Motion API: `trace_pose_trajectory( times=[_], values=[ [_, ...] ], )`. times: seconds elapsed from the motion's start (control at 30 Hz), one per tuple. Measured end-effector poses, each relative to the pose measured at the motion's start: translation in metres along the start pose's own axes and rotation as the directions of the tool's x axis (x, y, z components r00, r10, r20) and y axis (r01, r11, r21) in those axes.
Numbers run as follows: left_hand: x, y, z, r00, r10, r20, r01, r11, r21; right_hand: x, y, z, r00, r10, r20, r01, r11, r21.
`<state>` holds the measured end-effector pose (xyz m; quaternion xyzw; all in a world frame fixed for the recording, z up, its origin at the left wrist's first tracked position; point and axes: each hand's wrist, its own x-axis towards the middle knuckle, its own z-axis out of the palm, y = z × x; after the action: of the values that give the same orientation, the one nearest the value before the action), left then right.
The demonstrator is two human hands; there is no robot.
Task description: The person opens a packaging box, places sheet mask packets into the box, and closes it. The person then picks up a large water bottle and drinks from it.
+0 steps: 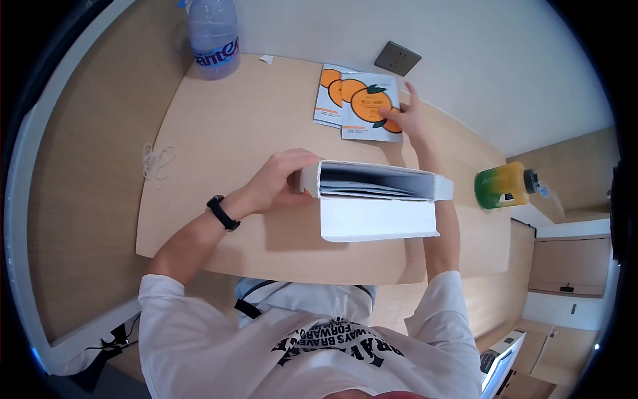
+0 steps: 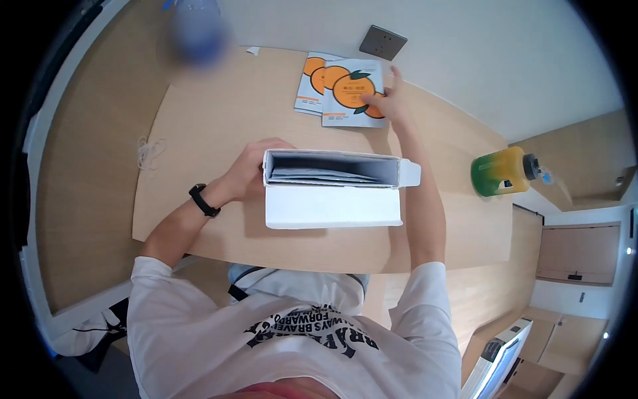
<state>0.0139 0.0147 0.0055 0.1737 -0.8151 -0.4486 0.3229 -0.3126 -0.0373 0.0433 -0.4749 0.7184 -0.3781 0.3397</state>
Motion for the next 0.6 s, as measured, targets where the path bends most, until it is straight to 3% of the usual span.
trace_pose_trajectory(
  times=[0.1,0.2,0.27,0.3,0.37,0.43,0.53,0.6],
  values=[
    [0.000,-0.007,0.004,0.996,0.081,-0.043,-0.081,0.997,-0.002,-0.004,0.005,-0.035,0.996,-0.005,0.090,-0.037,0.888,0.458],
    [0.002,-0.005,0.004,0.995,0.094,-0.042,-0.094,0.996,0.005,-0.039,-0.027,-0.059,0.993,-0.049,-0.109,0.088,0.917,0.388],
    [0.002,-0.001,0.002,0.997,0.056,-0.045,-0.056,0.998,0.000,-0.062,-0.050,-0.079,0.952,-0.218,-0.217,0.301,0.803,0.515],
    [0.002,0.000,0.002,0.998,0.036,-0.046,-0.036,0.999,-0.003,-0.083,-0.072,-0.082,0.939,-0.227,-0.259,0.343,0.688,0.640],
    [0.003,0.001,0.006,0.995,0.056,-0.077,-0.058,0.998,-0.034,-0.110,-0.095,-0.098,0.876,-0.446,-0.182,0.444,0.602,0.664],
    [0.005,0.001,0.006,0.994,0.071,-0.081,-0.075,0.996,-0.052,-0.132,-0.102,-0.103,0.852,-0.453,-0.260,0.507,0.594,0.625],
    [0.006,0.002,0.005,0.994,0.074,-0.076,-0.078,0.995,-0.063,-0.167,-0.114,-0.079,0.740,-0.654,-0.156,0.524,0.416,0.743],
    [0.006,0.004,0.006,0.995,0.064,-0.079,-0.070,0.995,-0.064,-0.173,-0.105,-0.072,0.708,-0.700,-0.092,0.525,0.435,0.731]
  ],
)
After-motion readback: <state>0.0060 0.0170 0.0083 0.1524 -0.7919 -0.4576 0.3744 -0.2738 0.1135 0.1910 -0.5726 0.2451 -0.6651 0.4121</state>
